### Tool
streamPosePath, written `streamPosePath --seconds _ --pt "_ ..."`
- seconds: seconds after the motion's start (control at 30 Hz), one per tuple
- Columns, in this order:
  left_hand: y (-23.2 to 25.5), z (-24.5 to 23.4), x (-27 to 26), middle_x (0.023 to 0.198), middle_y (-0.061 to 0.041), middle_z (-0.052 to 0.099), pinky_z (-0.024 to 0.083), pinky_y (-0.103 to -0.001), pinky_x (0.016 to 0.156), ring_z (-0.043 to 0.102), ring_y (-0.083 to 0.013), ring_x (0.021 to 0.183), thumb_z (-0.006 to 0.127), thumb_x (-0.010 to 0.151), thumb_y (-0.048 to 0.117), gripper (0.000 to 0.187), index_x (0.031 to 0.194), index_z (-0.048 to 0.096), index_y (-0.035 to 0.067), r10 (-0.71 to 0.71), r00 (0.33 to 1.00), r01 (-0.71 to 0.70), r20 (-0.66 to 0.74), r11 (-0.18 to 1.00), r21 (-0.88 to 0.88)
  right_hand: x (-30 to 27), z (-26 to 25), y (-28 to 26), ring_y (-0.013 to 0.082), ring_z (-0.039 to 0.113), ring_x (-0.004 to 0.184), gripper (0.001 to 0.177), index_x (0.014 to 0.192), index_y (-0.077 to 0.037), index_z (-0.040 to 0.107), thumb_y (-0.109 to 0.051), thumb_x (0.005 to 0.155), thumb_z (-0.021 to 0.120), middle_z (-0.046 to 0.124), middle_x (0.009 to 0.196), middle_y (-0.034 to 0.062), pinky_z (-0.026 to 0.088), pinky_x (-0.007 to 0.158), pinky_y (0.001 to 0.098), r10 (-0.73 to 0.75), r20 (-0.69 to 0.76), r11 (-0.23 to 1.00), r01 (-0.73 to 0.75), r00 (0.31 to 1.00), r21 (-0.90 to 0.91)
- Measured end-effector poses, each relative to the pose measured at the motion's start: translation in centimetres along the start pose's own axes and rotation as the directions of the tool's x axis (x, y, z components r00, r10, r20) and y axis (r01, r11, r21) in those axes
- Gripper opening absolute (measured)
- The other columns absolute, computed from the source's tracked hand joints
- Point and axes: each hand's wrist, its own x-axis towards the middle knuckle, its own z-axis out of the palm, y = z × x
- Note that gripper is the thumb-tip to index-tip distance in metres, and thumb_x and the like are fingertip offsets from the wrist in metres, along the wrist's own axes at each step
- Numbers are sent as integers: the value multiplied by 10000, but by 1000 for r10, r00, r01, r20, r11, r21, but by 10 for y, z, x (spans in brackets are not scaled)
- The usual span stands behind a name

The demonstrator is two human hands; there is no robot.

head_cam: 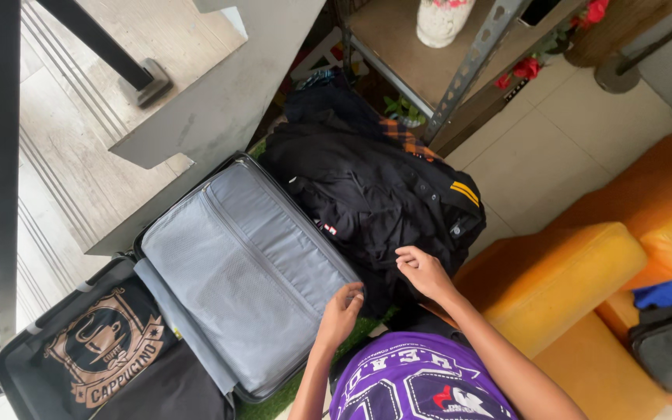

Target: The person packs a suitcase by placing and smoothing multiple black shirts into the main compartment.

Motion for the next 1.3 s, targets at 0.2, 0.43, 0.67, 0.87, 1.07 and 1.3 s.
streamPosePath --seconds 0.2,0.43,0.67,0.87,1.07,1.3 --pt "18 23 21 1117 -127 769 563 -342 846 734 -228 950 584 967 220 389 1321 628 65 -48 997 46 -58 999 -27 28 -27 -22 244 699 996 624 1357 -80 561 -230 789 769 639 1230 140 583 806 367 -116 -110 984 99 987 -149" --pt "28 31 26 1126 -95 759 556 -319 887 723 -177 964 581 975 227 395 1331 625 64 -140 985 129 -101 985 -116 58 -24 -25 353 590 1127 709 1330 -20 550 -292 748 851 625 1186 152 490 954 448 -260 -108 837 169 959 -521" --pt "22 36 45 1109 -127 760 533 -316 898 702 -191 978 576 984 256 404 1333 639 62 -177 981 160 -79 970 -183 84 -35 -20 259 694 742 189 982 -35 729 -184 865 727 704 780 92 545 717 367 -116 -109 966 86 987 -245" --pt "18 41 76 1251 -95 696 519 -331 955 684 -184 1083 458 1030 455 552 1374 591 44 -224 974 205 8 872 -445 71 -39 -59 80 622 679 175 932 -7 728 -166 859 732 699 729 53 508 632 272 -203 222 971 166 954 174" --pt "19 19 90 1065 -97 717 556 -358 846 692 -213 946 582 950 523 550 1196 645 35 -413 905 233 105 272 -934 25 -37 -114 96 667 683 150 910 4 737 -127 838 741 737 727 70 537 663 281 -300 560 954 235 772 186" --pt "76 -28 54 920 -33 693 555 -312 715 672 -153 776 653 834 124 248 1073 658 58 -365 925 78 -100 443 -893 17 -34 -118 126 745 780 148 930 -17 751 -119 824 750 771 826 57 583 745 293 -285 575 958 206 767 200"
